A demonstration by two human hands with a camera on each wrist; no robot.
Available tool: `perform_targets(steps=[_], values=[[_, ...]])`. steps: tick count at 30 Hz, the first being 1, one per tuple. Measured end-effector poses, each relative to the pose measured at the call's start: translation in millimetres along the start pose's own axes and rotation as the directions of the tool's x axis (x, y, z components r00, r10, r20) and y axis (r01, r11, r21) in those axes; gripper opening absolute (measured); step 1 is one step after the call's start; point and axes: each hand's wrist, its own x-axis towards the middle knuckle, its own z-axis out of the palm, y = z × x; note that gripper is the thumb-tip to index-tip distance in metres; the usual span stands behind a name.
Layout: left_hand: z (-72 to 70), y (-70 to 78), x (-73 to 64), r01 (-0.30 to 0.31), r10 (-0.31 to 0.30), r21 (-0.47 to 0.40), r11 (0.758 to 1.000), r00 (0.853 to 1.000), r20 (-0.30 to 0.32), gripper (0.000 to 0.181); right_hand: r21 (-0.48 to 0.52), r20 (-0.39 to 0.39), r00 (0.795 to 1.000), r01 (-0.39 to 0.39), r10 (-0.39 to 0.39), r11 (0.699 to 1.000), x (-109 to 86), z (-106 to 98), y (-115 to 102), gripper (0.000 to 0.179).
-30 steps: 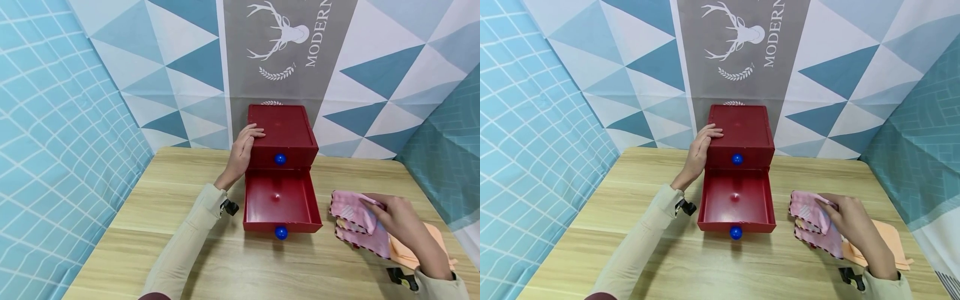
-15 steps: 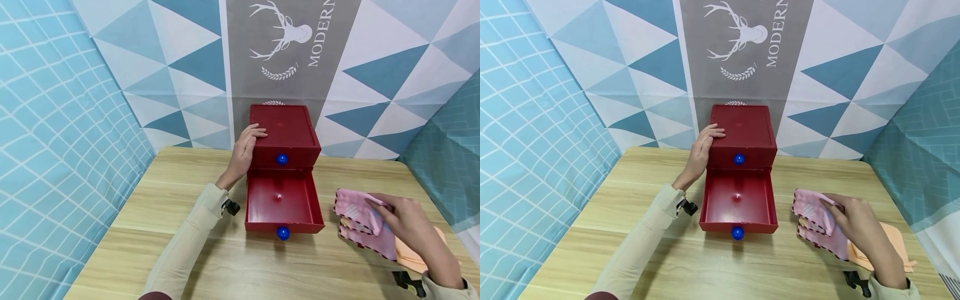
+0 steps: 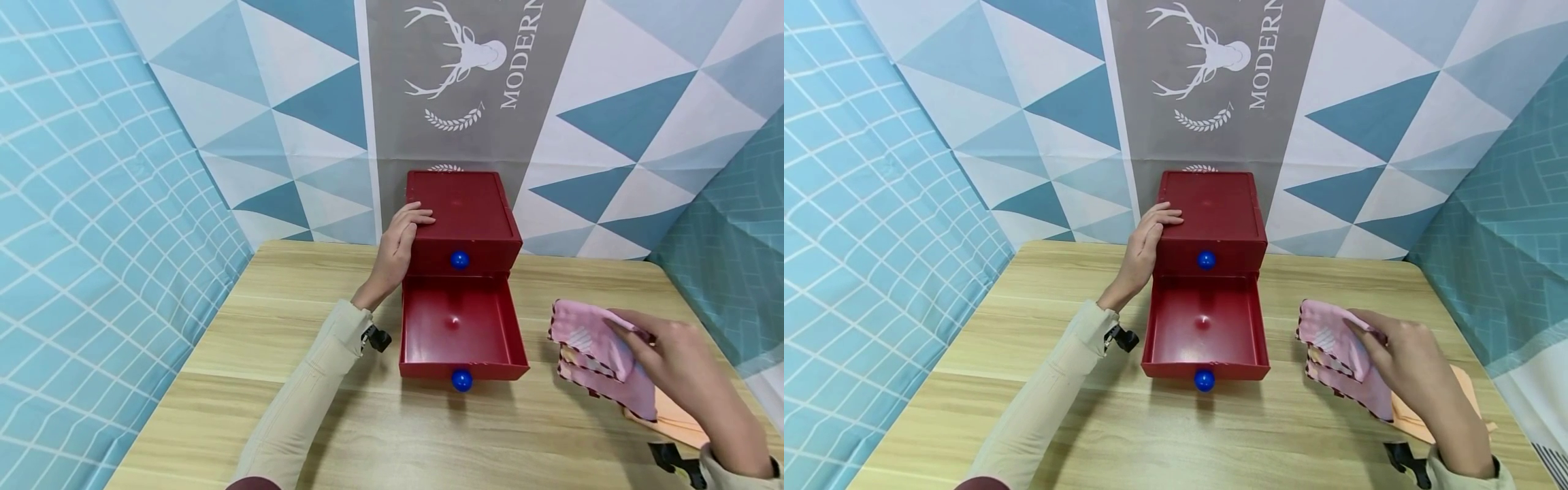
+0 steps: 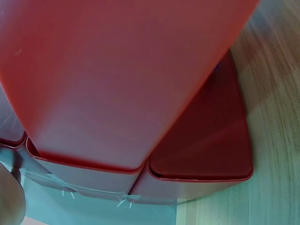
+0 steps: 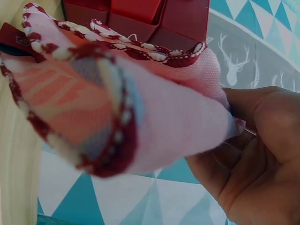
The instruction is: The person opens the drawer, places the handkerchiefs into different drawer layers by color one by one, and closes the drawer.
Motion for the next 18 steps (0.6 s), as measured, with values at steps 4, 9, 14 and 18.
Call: perform_targets(steps=[4, 9, 14, 18], values=[[0.1, -0.4, 0.0, -0.007, 0.007, 0.000, 1.000, 1.000, -0.003, 0.033, 0.006, -0.026, 1.000, 0.003, -0.003, 1.000, 0.6, -3.7, -5.6, 0.030], [0.3, -0.4, 0.4, -0.016, 0.016, -0.004, 1.000, 1.000, -0.003, 0.033, 0.024, -0.104, 0.994, 0.033, -0.030, 0.999, 1.1, -8.0, -15.1, 0.031], [0.6, -3.5, 0.0, 0.010, -0.010, 0.009, 1.000, 1.000, -0.001, 0.034, 0.044, -0.161, 0.986, 0.059, -0.052, 0.997, 4.7, -13.6, -24.8, 0.033], [0.6, -2.6, 0.0, 0.000, 0.000, 0.004, 1.000, 1.000, 0.001, 0.034, 0.044, -0.191, 0.979, 0.078, -0.068, 0.996, 8.7, -18.4, -31.8, 0.028]])
